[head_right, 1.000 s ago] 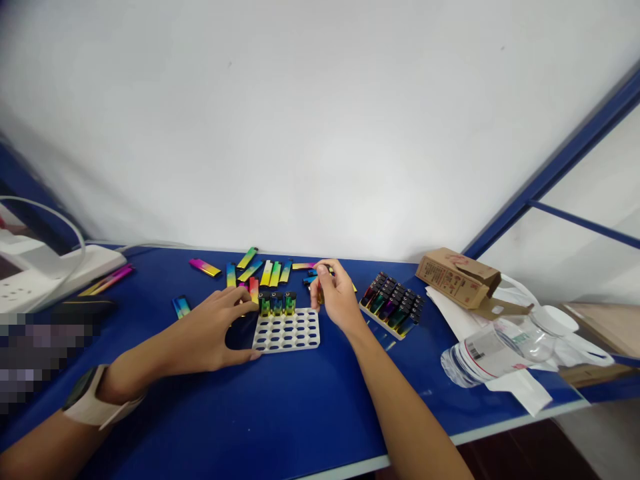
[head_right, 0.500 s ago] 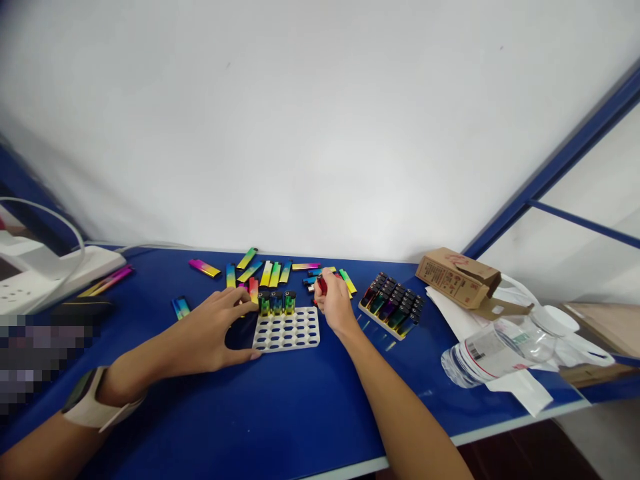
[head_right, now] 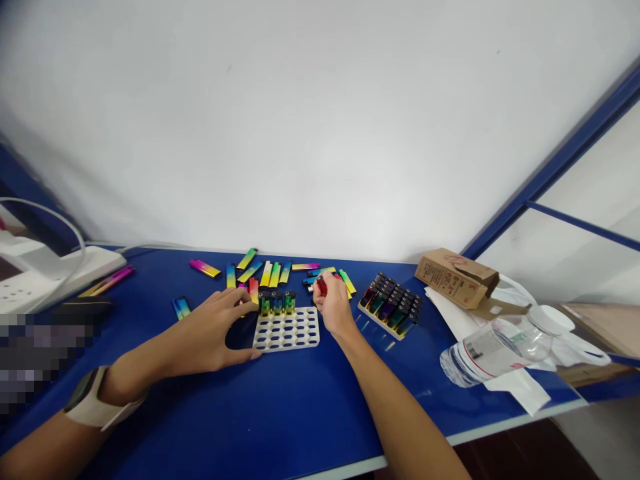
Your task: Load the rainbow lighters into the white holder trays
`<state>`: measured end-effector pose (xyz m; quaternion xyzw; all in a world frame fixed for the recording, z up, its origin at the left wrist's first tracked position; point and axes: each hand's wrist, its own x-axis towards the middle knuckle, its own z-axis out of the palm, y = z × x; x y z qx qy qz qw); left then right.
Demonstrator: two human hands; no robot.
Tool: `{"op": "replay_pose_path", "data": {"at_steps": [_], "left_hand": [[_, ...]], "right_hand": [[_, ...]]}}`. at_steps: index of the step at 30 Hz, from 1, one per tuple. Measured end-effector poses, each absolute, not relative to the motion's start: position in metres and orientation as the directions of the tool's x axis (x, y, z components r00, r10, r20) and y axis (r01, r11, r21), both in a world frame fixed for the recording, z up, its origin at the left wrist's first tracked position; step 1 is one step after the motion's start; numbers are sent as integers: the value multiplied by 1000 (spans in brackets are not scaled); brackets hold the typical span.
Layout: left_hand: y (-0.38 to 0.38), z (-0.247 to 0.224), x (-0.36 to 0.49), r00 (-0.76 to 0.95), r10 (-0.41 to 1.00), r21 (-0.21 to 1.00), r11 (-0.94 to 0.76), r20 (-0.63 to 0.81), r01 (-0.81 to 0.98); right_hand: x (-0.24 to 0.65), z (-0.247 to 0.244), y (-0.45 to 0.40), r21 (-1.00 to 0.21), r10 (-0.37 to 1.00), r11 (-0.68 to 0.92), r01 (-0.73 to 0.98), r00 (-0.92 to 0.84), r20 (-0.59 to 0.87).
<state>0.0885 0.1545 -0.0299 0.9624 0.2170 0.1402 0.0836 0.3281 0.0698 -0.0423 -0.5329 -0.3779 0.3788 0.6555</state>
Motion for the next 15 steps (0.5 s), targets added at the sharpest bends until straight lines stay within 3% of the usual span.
{"op": "replay_pose_path", "data": {"at_steps": [10,15], "left_hand": [[156,-32,88,866,438,233,-893,243,386],[155,-31,89,869,440,224,-892,225,394]], "right_hand": [[332,-41,66,-991,912,134,-4,391,122],[336,-36,65,-987,943,152,54,290,161]]}}
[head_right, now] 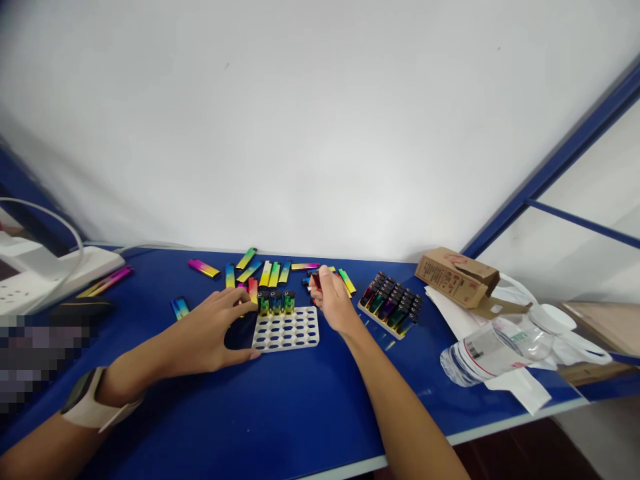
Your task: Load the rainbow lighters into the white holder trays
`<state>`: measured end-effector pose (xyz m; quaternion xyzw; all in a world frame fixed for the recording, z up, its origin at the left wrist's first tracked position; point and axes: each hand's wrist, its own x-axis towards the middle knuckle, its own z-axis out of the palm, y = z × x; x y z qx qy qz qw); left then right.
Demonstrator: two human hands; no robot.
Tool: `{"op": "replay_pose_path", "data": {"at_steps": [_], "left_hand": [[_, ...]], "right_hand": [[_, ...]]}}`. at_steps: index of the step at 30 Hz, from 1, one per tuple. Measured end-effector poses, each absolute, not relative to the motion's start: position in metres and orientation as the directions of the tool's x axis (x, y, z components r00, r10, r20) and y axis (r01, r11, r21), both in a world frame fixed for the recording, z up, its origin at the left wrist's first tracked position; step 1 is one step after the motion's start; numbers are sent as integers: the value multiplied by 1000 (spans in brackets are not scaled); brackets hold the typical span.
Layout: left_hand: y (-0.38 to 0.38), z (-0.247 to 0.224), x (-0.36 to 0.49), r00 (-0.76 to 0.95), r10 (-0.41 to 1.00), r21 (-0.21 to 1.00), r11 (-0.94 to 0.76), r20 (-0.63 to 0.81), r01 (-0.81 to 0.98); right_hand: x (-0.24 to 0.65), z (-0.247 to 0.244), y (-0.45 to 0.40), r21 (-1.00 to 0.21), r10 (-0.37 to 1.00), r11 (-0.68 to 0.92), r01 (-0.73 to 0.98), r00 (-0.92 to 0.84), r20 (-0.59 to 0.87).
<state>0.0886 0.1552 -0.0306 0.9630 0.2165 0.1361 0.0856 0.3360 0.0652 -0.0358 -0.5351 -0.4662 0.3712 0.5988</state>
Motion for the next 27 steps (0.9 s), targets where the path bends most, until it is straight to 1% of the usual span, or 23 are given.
{"op": "replay_pose_path", "data": {"at_steps": [6,9,11,13,17,22,24,27], "left_hand": [[154,-29,90,875,444,197,-891,194,408],[155,-29,91,877,446,188,-891,181,414],[155,-30,90,877,446,184,-891,179,415],[156,-30,90,877,445,182,-892,180,415],[156,-31,90,880,439,179,-895,181,410],[157,-33,88,871,461,165,-884,166,437],[158,-34,88,871,464,164,-883,162,440],[159,-34,88,875,458,155,-886,159,436]], "right_hand": [[350,-32,60,-929,946,231,288,156,284],[353,-25,55,-848,936,231,477,128,327],[353,-21,53,-805,933,222,550,120,339],[354,-20,52,-817,943,220,534,98,318],[355,-23,53,-870,958,233,434,51,282],[356,-22,52,-894,969,226,387,6,248],[356,-21,51,-899,970,225,377,-4,241],[355,-22,51,-890,974,207,406,5,228]]}}
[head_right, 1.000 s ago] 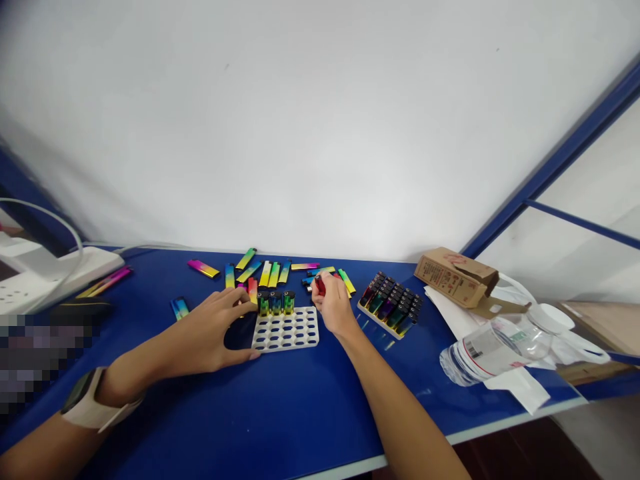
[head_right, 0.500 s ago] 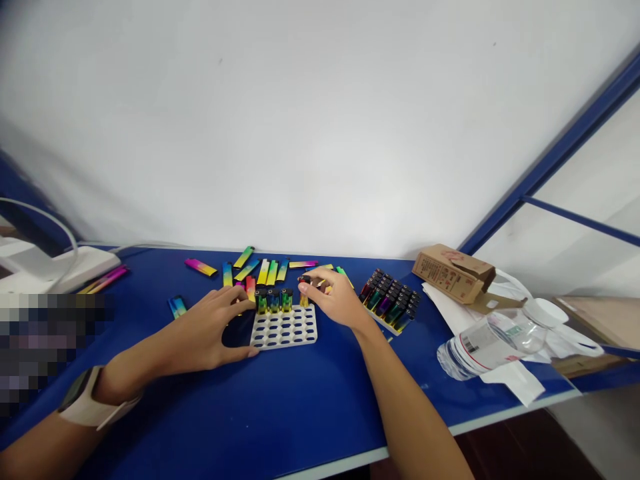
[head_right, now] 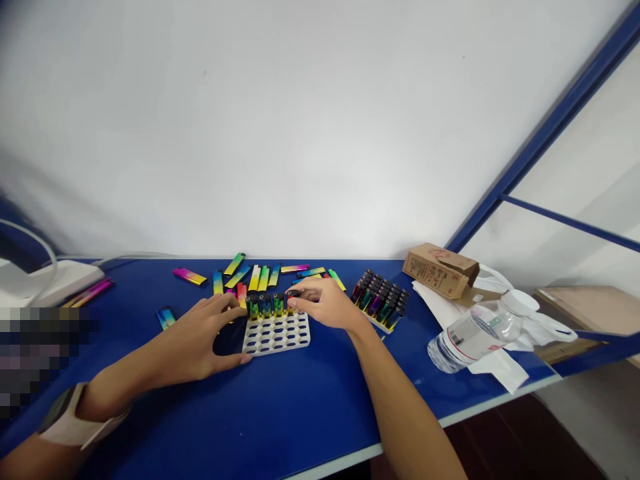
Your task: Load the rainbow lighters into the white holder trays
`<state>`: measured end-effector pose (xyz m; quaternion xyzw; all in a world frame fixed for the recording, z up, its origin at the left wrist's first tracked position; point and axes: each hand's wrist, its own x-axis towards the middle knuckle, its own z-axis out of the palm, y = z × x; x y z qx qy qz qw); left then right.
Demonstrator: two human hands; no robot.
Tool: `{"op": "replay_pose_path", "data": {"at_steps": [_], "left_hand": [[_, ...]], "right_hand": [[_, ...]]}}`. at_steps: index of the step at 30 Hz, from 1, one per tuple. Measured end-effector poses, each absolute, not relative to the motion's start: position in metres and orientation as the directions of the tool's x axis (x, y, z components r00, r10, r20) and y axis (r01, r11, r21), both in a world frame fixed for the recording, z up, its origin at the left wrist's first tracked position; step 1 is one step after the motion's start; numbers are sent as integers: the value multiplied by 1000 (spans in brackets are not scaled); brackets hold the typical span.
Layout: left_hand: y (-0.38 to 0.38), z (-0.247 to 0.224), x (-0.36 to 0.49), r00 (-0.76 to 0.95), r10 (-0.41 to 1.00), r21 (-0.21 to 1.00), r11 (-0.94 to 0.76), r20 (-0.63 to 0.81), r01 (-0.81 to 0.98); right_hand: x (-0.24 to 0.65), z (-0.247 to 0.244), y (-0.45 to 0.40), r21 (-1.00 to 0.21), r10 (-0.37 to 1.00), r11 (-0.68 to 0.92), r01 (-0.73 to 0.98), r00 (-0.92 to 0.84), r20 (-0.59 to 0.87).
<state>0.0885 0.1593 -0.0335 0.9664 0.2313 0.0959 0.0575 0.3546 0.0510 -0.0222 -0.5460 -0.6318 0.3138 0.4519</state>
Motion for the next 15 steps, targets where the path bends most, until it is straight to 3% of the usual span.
{"op": "replay_pose_path", "data": {"at_steps": [4,8,11,15], "left_hand": [[160,-33,89,875,455,139,-889,165,436],[160,-33,89,876,458,139,-887,149,440],[160,-33,89,875,460,145,-886,153,440],[160,-32,89,877,457,144,-888,150,437]], "right_hand": [[355,-23,52,-854,976,202,479,-30,214],[368,-20,50,-777,957,216,591,29,288],[380,-19,49,-628,947,201,752,16,321],[380,-23,49,-394,974,183,901,-113,196]]}}
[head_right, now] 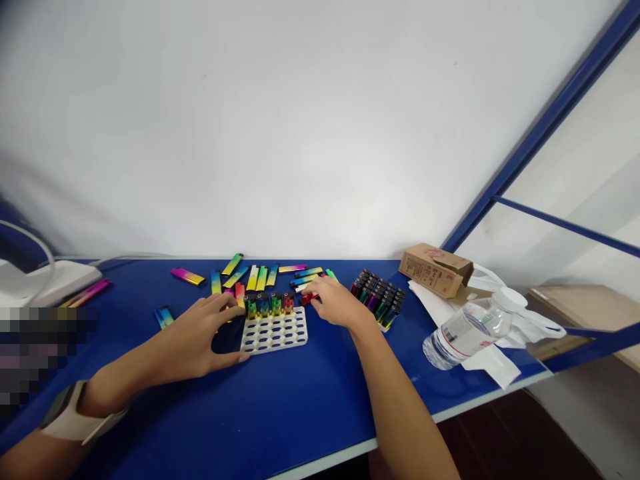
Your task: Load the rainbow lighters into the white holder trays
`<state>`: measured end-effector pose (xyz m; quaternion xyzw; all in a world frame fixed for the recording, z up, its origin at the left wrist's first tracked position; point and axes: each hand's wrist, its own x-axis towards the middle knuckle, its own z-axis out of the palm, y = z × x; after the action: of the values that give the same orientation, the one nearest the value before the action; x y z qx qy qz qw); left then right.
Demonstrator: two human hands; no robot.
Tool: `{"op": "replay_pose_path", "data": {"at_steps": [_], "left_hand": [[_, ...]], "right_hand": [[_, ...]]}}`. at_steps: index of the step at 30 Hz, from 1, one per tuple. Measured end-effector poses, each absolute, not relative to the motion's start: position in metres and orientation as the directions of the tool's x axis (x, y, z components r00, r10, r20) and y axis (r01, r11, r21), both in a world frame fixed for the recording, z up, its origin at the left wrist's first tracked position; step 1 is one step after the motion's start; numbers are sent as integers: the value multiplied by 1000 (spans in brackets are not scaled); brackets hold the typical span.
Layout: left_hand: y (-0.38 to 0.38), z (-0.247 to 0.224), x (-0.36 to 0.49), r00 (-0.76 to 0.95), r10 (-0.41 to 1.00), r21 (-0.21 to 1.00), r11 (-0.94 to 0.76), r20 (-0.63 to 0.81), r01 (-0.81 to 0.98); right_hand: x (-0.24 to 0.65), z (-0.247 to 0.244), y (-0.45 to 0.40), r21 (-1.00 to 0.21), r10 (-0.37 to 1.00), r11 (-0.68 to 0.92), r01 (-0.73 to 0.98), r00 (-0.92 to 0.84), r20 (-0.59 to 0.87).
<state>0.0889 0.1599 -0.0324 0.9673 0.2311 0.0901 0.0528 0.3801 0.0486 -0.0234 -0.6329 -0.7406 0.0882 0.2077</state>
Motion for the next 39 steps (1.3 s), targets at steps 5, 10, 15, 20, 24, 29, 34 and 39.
{"op": "replay_pose_path", "data": {"at_steps": [5,10,15,20,24,29,34,39], "left_hand": [[159,-32,88,874,460,146,-886,154,441],[159,-32,89,876,461,164,-884,142,439],[159,-34,89,872,465,165,-882,154,442],[160,-37,89,860,480,181,-874,173,451],[161,-37,90,852,488,194,-870,192,454],[161,-36,92,835,518,181,-853,185,489],[161,-36,92,822,539,154,-842,185,518],[161,-38,93,826,536,147,-844,174,516]], "right_hand": [[372,-35,53,-239,989,94,966,-63,133],[376,-43,55,-282,987,47,958,-2,158],[376,-40,58,-541,911,-56,839,264,316],[372,-40,66,-841,835,90,533,421,356],[365,-41,71,-931,814,213,297,473,337],[355,-42,74,-965,861,261,-16,455,225],[355,-47,78,-974,882,176,-140,462,93],[355,-50,80,-980,861,120,-162,508,21]]}}
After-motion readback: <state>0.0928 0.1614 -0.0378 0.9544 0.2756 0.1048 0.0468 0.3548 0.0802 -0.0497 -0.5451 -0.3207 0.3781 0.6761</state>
